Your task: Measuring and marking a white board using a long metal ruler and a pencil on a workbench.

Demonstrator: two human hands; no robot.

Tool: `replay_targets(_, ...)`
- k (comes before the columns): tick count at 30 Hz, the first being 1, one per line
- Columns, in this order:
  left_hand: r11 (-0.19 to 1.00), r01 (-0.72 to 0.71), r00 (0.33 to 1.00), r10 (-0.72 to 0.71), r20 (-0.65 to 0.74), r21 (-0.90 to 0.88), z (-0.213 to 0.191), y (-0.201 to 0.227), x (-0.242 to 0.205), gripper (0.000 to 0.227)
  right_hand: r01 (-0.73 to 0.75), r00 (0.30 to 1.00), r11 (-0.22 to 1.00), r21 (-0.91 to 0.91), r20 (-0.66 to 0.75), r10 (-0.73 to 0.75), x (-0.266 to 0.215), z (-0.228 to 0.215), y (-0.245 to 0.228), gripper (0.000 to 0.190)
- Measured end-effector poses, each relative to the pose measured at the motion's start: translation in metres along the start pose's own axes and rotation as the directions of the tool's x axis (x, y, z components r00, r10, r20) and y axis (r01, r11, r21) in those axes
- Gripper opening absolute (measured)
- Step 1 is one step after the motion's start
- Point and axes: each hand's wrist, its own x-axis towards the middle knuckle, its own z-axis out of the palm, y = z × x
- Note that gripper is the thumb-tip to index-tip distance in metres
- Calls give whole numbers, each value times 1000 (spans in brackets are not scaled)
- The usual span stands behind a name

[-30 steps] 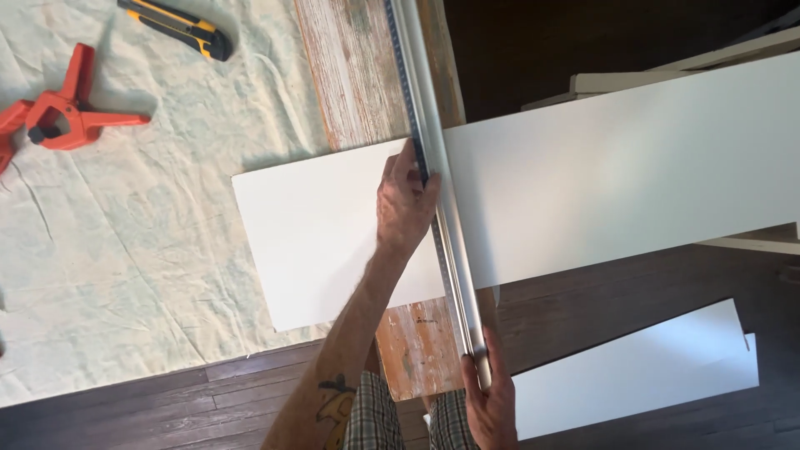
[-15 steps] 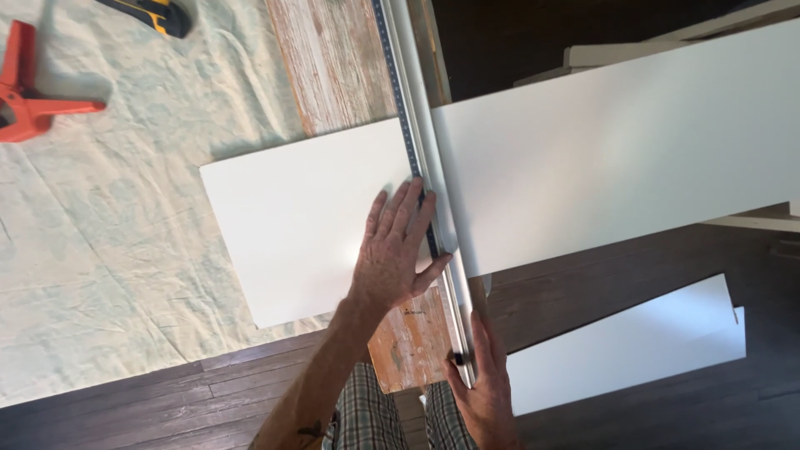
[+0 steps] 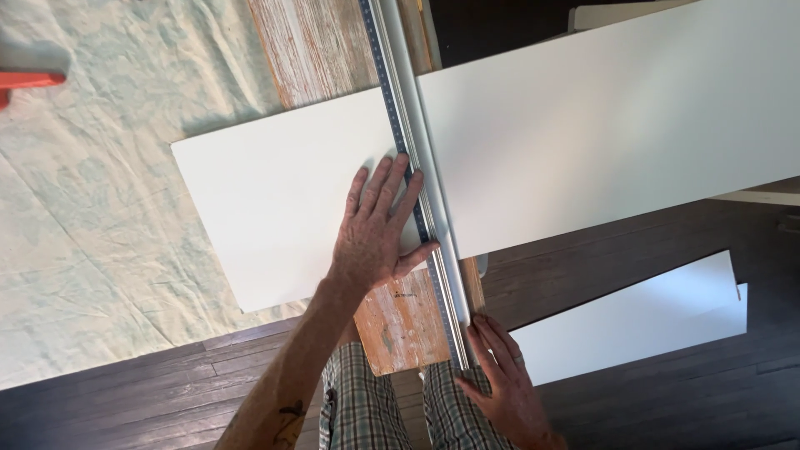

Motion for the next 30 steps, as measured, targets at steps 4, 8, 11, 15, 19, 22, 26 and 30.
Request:
replay_targets(4,1000,6,1000,-6,13,12,0,-1,0,93,69,997,998,-13,-26,-69,4,-5,5,90)
replay_targets(8,999,33,999,-33,-5,2,0,-3,5,89,98,994,995,-29,-49,-99,9,-4,10,84)
replay_targets(11,998,60,998,-60,22,13,0,-3,8,90,141,985,987,-76,-92,-148,14,-3,15,76)
replay_targets(15,998,53,999,-53,5,21,0,-4,8,88,172,983,981,-91,-48,-177,14,3,27,79)
replay_targets(19,998,61,998,-61,-18,31,-1,-3,8,87,171,985,983,-73,16,-170,15,4,34,80)
replay_targets(22,998,63,998,-63,-12,28,0,-4,8,88,209,978,977,-43,37,-207,20,-4,33,76)
replay_targets(26,996,61,998,-62,11,65,2,-5,8,90,177,982,984,-27,75,-175,19,-5,35,74)
replay_targets(30,997,69,998,-69,7,48,3,-4,9,90,219,975,974,-55,55,-216,22,-8,35,72)
